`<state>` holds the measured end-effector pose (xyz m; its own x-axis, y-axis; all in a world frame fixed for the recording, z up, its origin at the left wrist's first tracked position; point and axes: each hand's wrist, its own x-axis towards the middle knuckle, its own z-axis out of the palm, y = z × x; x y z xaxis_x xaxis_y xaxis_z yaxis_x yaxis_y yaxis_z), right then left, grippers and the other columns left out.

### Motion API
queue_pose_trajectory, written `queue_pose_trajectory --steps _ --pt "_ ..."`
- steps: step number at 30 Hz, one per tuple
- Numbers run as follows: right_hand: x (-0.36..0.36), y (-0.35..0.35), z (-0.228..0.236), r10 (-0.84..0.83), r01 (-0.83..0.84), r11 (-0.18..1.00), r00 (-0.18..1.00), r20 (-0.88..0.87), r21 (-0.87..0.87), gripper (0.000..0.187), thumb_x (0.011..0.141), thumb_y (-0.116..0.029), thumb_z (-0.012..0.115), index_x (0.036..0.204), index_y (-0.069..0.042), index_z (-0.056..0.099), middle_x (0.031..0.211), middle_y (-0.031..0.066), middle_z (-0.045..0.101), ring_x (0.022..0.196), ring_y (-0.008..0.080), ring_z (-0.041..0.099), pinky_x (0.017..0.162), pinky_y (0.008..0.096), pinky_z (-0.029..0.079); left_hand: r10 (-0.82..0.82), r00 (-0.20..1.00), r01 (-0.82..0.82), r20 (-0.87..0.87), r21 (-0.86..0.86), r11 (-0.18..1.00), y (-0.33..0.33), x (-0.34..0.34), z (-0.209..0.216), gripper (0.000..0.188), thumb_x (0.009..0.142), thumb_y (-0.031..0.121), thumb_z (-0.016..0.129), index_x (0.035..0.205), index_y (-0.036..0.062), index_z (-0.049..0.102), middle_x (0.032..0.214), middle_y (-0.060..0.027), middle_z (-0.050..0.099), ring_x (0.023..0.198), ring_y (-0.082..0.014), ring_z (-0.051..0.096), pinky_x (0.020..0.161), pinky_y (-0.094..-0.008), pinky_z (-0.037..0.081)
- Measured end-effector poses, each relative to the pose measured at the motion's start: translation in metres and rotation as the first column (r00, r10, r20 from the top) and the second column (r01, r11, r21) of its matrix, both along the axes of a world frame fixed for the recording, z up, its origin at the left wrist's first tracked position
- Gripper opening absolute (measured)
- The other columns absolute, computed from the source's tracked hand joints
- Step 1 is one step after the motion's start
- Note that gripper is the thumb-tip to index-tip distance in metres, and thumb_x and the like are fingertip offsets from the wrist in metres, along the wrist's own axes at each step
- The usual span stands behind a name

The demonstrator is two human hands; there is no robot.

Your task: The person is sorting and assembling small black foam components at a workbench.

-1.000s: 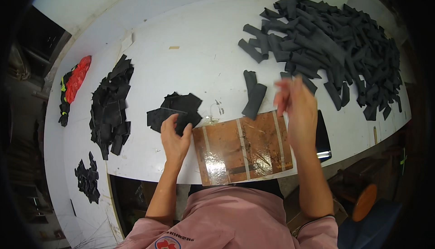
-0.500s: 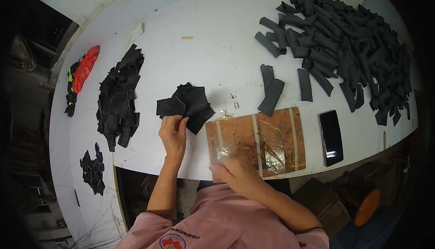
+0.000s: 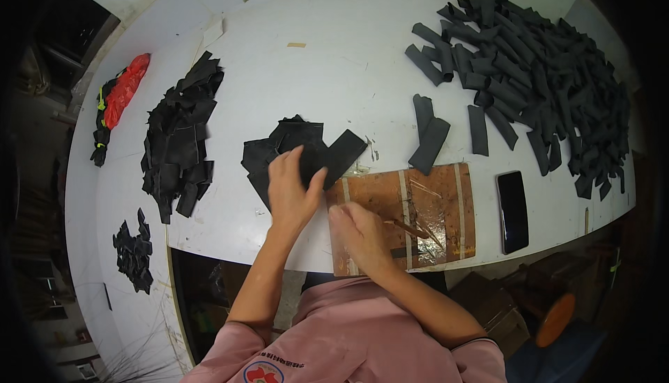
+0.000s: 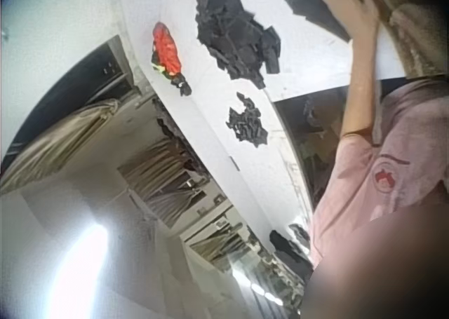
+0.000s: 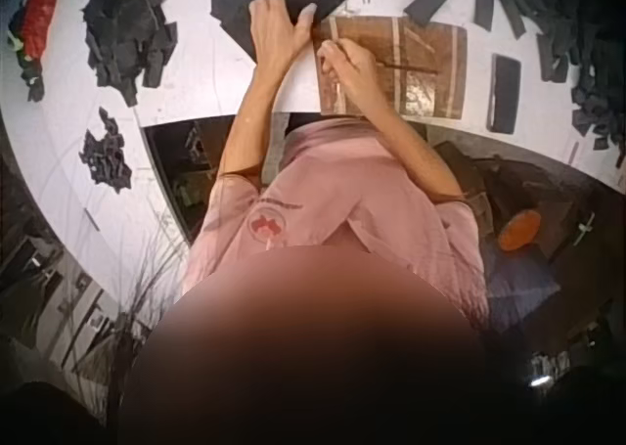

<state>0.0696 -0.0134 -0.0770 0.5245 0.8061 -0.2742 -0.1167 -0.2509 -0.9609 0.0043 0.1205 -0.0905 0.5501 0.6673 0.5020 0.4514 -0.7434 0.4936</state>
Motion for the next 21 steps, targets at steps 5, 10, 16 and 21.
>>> queue_pose_trajectory --steps 5,10,16,21 --pt "-0.004 -0.024 0.007 0.079 -0.082 0.997 0.988 -0.134 -0.016 0.025 0.087 -0.02 0.046 0.082 0.002 0.055 0.058 0.0025 0.052 0.051 0.0082 0.047 0.049 0.0227 0.038 0.005 0.977 -0.041 -0.212 -0.166 0.985 0.024 0.03 -0.027 0.013 0.066 0.009 0.065 0.074 0.0037 0.056 0.081 -0.0142 0.05 0.083 -0.0323 0.048 0.069 -0.0399 0.043" --pt "-0.001 -0.04 0.013 0.04 -0.04 0.999 0.999 0.017 0.022 0.017 0.082 -0.017 0.054 0.084 0.0 0.055 0.063 0.0016 0.051 0.056 0.0061 0.047 0.051 0.0193 0.038 -0.036 0.947 0.241 0.319 -0.632 0.737 0.011 0.008 0.004 0.012 0.069 -0.002 0.062 0.075 0.0013 0.053 0.071 -0.0061 0.055 0.068 -0.0131 0.052 0.06 -0.0235 0.042" --pt "-0.016 -0.022 0.032 -0.009 0.081 0.95 0.972 -0.236 0.3 0.023 0.071 -0.009 0.067 0.089 0.0 0.055 0.068 0.0035 0.052 0.062 0.0081 0.049 0.055 0.0221 0.04 -0.111 0.906 0.42 0.409 -0.83 0.367 -0.038 -0.049 0.048 0.01 0.073 -0.003 0.062 0.08 0.0008 0.054 0.074 -0.0005 0.057 0.071 -0.0069 0.053 0.066 -0.0206 0.043" --pt "-0.012 -0.022 0.034 -0.15 0.1 0.966 0.969 0.199 0.239 0.007 0.072 -0.003 0.062 0.078 0.001 0.059 0.067 0.0077 0.055 0.059 0.0152 0.053 0.052 0.0261 0.039 0.144 0.89 0.257 0.432 -0.737 0.625 -0.071 -0.048 0.033 0.009 0.077 -0.001 0.059 0.084 0.0018 0.055 0.078 0.0 0.055 0.069 -0.0047 0.049 0.064 -0.0171 0.039"
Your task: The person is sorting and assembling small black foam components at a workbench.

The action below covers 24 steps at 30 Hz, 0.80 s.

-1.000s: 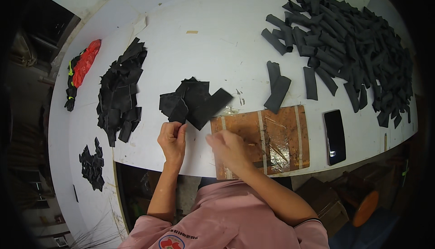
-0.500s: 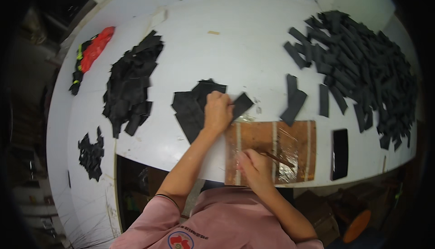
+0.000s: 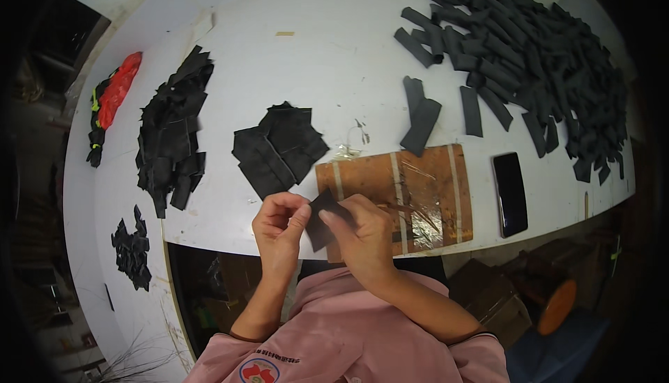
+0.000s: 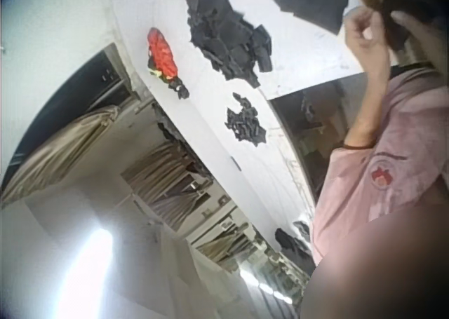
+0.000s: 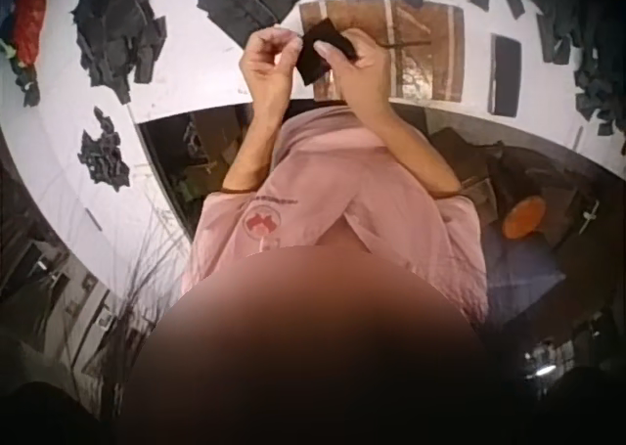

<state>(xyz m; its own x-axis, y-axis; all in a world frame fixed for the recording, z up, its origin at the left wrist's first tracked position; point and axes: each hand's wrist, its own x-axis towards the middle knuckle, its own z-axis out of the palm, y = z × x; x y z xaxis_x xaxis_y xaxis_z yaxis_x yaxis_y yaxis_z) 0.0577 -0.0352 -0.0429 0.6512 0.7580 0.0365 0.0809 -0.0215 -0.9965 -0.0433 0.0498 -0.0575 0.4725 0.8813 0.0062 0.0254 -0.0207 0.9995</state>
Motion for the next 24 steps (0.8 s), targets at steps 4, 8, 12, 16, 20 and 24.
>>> queue_pose_trajectory --steps 4,8,12,16,20,24 --pt "0.003 -0.007 -0.002 -0.095 0.108 0.994 0.942 0.321 -0.024 0.01 0.069 -0.003 0.064 0.076 0.0 0.059 0.067 0.0098 0.054 0.058 0.0243 0.054 0.052 0.0311 0.041 0.111 0.994 -0.112 0.025 0.036 0.993 -0.019 0.002 0.004 0.008 0.078 0.002 0.059 0.085 0.0009 0.054 0.077 -0.0003 0.053 0.069 -0.0044 0.048 0.062 -0.0173 0.039" --pt "0.002 -0.014 -0.006 -0.101 0.14 0.989 0.879 0.465 -0.048 0.013 0.068 -0.004 0.066 0.076 0.0 0.056 0.068 0.0111 0.054 0.061 0.0281 0.055 0.054 0.0352 0.043 -0.058 0.997 0.067 0.054 -0.188 0.98 -0.031 -0.001 0.024 0.015 0.079 0.012 0.06 0.085 -0.0003 0.054 0.073 -0.0021 0.055 0.062 -0.0057 0.048 0.059 -0.0181 0.038" --pt "0.002 -0.02 -0.006 -0.098 0.148 0.987 0.859 0.502 -0.059 0.015 0.065 -0.003 0.066 0.075 0.0 0.054 0.069 0.0114 0.053 0.062 0.0282 0.054 0.054 0.0356 0.043 -0.078 0.995 0.092 0.057 -0.316 0.944 -0.031 -0.003 0.028 0.018 0.08 0.016 0.059 0.084 -0.0003 0.055 0.072 -0.0033 0.055 0.061 -0.007 0.048 0.056 -0.0187 0.038" --pt "0.007 -0.024 -0.009 -0.027 0.052 0.998 0.788 0.615 -0.023 0.019 0.056 0.003 0.063 0.072 0.0 0.053 0.068 0.0102 0.049 0.064 0.0274 0.052 0.054 0.0357 0.042 -0.092 0.993 0.114 0.073 -0.412 0.904 -0.029 -0.003 0.026 0.017 0.08 0.017 0.058 0.08 0.001 0.054 0.07 -0.0042 0.056 0.06 -0.0079 0.05 0.053 -0.0191 0.037" --pt "0.007 -0.025 -0.012 -0.014 0.003 1.0 0.71 0.704 0.017 0.022 0.048 0.004 0.057 0.069 -0.001 0.051 0.064 0.009 0.044 0.059 0.0261 0.047 0.051 0.0354 0.04 -0.126 0.991 0.126 0.034 -0.487 0.864 -0.025 -0.002 0.026 0.013 0.079 0.015 0.058 0.077 0.0029 0.054 0.067 -0.0041 0.057 0.055 -0.0082 0.051 0.049 -0.0193 0.038" --pt "0.007 -0.025 -0.017 0.012 -0.022 1.0 0.675 0.738 0.005 0.021 0.047 0.002 0.057 0.065 -0.003 0.048 0.062 0.0084 0.041 0.057 0.0251 0.045 0.05 0.0351 0.038 -0.116 0.992 0.129 0.059 -0.544 0.829 -0.022 -0.003 0.025 0.009 0.078 0.012 0.058 0.077 0.0031 0.054 0.065 -0.0039 0.058 0.053 -0.0085 0.052 0.047 -0.0191 0.038"
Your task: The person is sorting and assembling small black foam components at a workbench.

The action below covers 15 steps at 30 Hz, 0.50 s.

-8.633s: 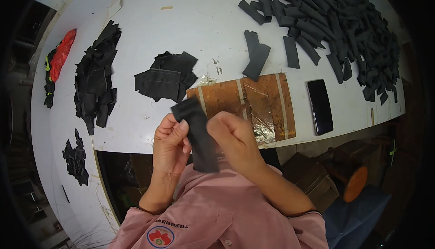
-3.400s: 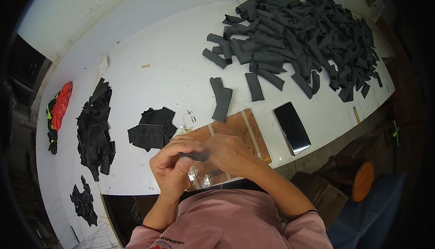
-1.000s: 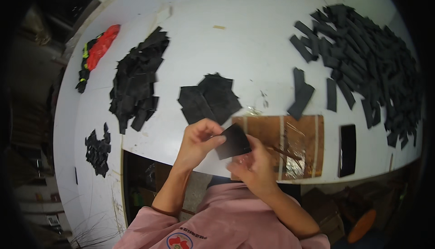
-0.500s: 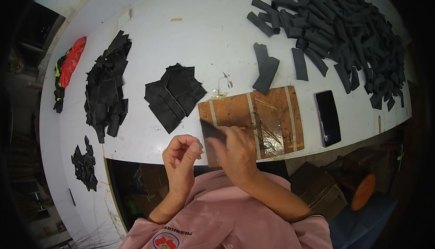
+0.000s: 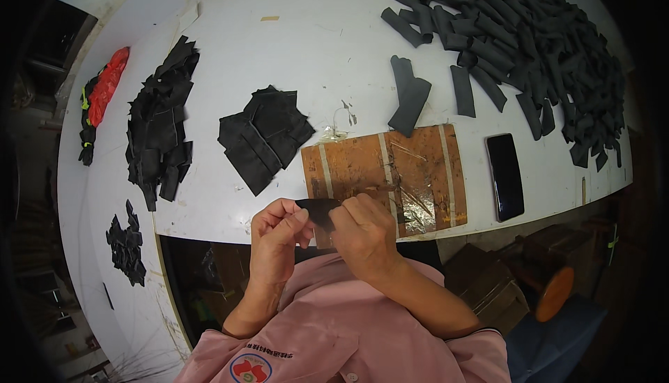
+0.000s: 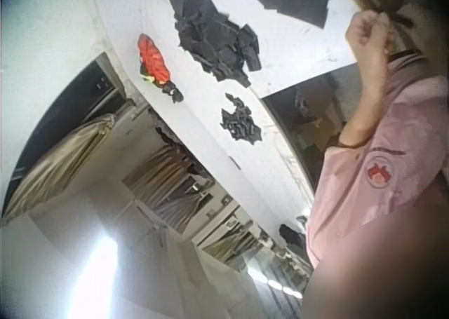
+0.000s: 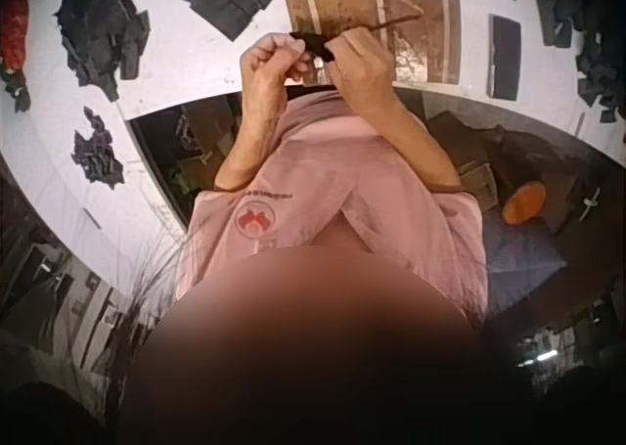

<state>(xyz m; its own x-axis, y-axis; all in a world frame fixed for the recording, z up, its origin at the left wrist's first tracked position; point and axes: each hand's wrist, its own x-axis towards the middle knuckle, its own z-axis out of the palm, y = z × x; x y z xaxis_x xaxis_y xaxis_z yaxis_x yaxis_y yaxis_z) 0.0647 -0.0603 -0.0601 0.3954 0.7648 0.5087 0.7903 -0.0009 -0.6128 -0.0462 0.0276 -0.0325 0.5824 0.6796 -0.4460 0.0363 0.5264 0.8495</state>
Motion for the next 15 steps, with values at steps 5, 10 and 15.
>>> queue_pose_trajectory --steps 5,10,15 --pt "0.0 0.0 -0.001 0.01 -0.006 0.999 0.998 0.067 -0.047 0.021 0.048 0.0 0.057 0.059 -0.006 0.04 0.061 0.0074 0.038 0.057 0.0235 0.044 0.05 0.0344 0.038 0.008 1.0 -0.008 -0.023 0.005 1.0 0.002 -0.001 0.002 0.003 0.076 0.004 0.056 0.077 0.0013 0.055 0.065 -0.004 0.057 0.052 -0.0085 0.053 0.045 -0.0183 0.038" --pt "0.002 0.0 0.001 0.065 -0.054 0.995 0.988 0.141 -0.082 0.022 0.051 -0.002 0.059 0.06 -0.006 0.04 0.062 0.0076 0.038 0.058 0.0238 0.044 0.051 0.0345 0.039 -0.004 0.996 0.006 -0.09 0.021 1.0 0.006 0.001 -0.003 0.002 0.074 0.001 0.057 0.076 0.0002 0.057 0.065 -0.0026 0.057 0.05 -0.0074 0.052 0.043 -0.017 0.037" --pt "0.002 -0.001 0.024 0.104 -0.162 0.979 0.916 -0.387 -0.12 0.021 0.062 -0.009 0.068 0.073 -0.001 0.051 0.071 0.0092 0.047 0.066 0.0264 0.051 0.056 0.0345 0.042 -0.037 0.996 0.048 -0.077 0.142 0.989 0.006 0.003 -0.001 0.003 0.075 0.0 0.059 0.077 -0.0005 0.057 0.065 -0.0004 0.056 0.052 -0.0042 0.05 0.045 -0.0157 0.037"
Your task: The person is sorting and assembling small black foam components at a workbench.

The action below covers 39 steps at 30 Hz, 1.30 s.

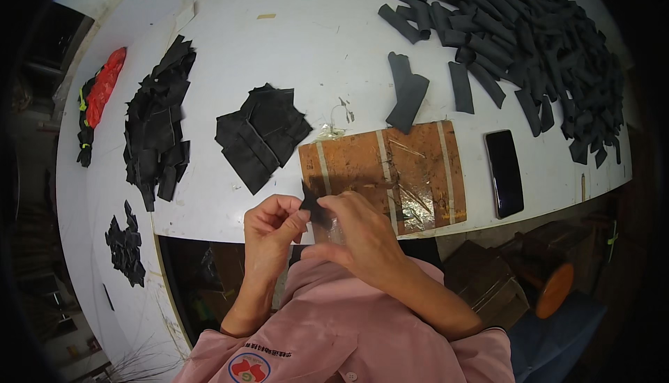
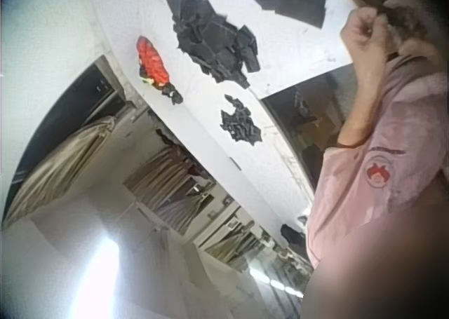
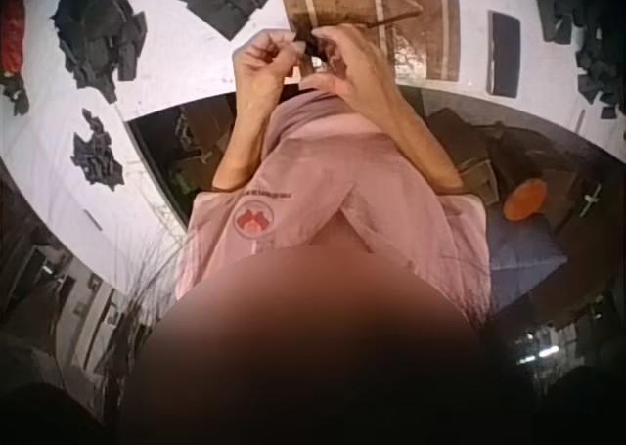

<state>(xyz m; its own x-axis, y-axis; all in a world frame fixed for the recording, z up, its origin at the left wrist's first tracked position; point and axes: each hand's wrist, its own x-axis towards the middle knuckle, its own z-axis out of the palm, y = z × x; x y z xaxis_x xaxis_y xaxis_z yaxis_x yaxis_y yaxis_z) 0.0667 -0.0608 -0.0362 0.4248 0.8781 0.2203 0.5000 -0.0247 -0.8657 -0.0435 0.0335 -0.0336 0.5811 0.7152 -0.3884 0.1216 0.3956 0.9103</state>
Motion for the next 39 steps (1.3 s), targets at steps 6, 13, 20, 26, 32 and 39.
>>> queue_pose_trajectory --steps 6,13,20,26,32,39 --pt "0.005 -0.011 -0.005 -0.074 0.075 0.993 0.997 -0.015 0.093 0.016 0.068 -0.001 0.062 0.083 -0.002 0.056 0.074 0.0107 0.052 0.067 0.0267 0.053 0.059 0.0335 0.043 -0.057 0.987 0.139 -0.151 0.612 0.778 -0.023 0.001 -0.005 0.009 0.074 -0.002 0.056 0.084 -0.001 0.057 0.07 -0.0007 0.059 0.058 -0.0048 0.051 0.048 -0.019 0.041" --pt "-0.001 -0.02 -0.008 -0.271 0.267 0.957 0.962 0.017 0.114 0.019 0.063 0.006 0.059 0.081 -0.001 0.058 0.074 0.0083 0.053 0.058 0.018 0.053 0.052 0.0263 0.044 0.1 0.969 -0.017 0.227 -0.34 0.94 -0.018 0.013 0.007 0.02 0.065 -0.012 0.053 0.079 0.0015 0.053 0.065 -0.0033 0.054 0.043 -0.0044 0.039 0.037 -0.0169 0.027" --pt "0.01 -0.037 -0.011 -0.028 -0.083 0.995 0.22 -0.975 -0.048 0.006 0.075 -0.003 0.061 0.081 0.0 0.06 0.071 0.0001 0.051 0.056 0.0053 0.042 0.049 0.0175 0.032 -0.13 0.972 0.179 0.195 -0.259 0.949 -0.02 0.012 0.009 0.021 0.061 -0.012 0.051 0.077 0.001 0.053 0.068 -0.0023 0.052 0.047 -0.0049 0.042 0.04 -0.0166 0.028" --pt "0.011 -0.036 -0.01 0.002 -0.098 0.995 0.174 -0.985 -0.016 0.013 0.084 -0.015 0.054 0.079 -0.003 0.053 0.067 -0.0017 0.047 0.057 0.0051 0.04 0.049 0.0173 0.032 0.0 1.0 -0.01 0.023 0.41 0.912 -0.046 0.023 -0.009 0.015 0.07 -0.008 0.048 0.082 -0.0023 0.055 0.066 -0.0009 0.054 0.053 -0.0025 0.045 0.046 -0.0144 0.03" --pt "0.012 -0.045 -0.031 0.06 -0.022 0.998 0.251 -0.966 0.056 0.017 0.084 -0.018 0.055 0.074 -0.005 0.052 0.067 -0.0023 0.049 0.058 0.0052 0.043 0.054 0.0171 0.035 0.017 0.955 0.076 0.297 -0.297 0.952 -0.03 0.024 0.001 0.017 0.065 -0.011 0.051 0.08 -0.0032 0.05 0.067 -0.0158 0.058 0.035 -0.0065 0.039 0.029 -0.0181 0.027" --pt "0.013 -0.046 -0.012 0.256 0.046 0.937 0.584 -0.771 0.346 0.009 0.081 -0.008 0.056 0.08 0.0 0.054 0.092 0.0035 0.051 0.082 0.0118 0.05 0.072 0.0229 0.04 -0.01 0.695 0.56 0.719 -0.533 0.634 -0.031 0.011 0.019 0.043 0.058 -0.009 0.045 0.1 -0.0147 0.036 0.068 -0.0226 0.053 0.031 -0.0046 0.03 0.03 -0.016 0.023"
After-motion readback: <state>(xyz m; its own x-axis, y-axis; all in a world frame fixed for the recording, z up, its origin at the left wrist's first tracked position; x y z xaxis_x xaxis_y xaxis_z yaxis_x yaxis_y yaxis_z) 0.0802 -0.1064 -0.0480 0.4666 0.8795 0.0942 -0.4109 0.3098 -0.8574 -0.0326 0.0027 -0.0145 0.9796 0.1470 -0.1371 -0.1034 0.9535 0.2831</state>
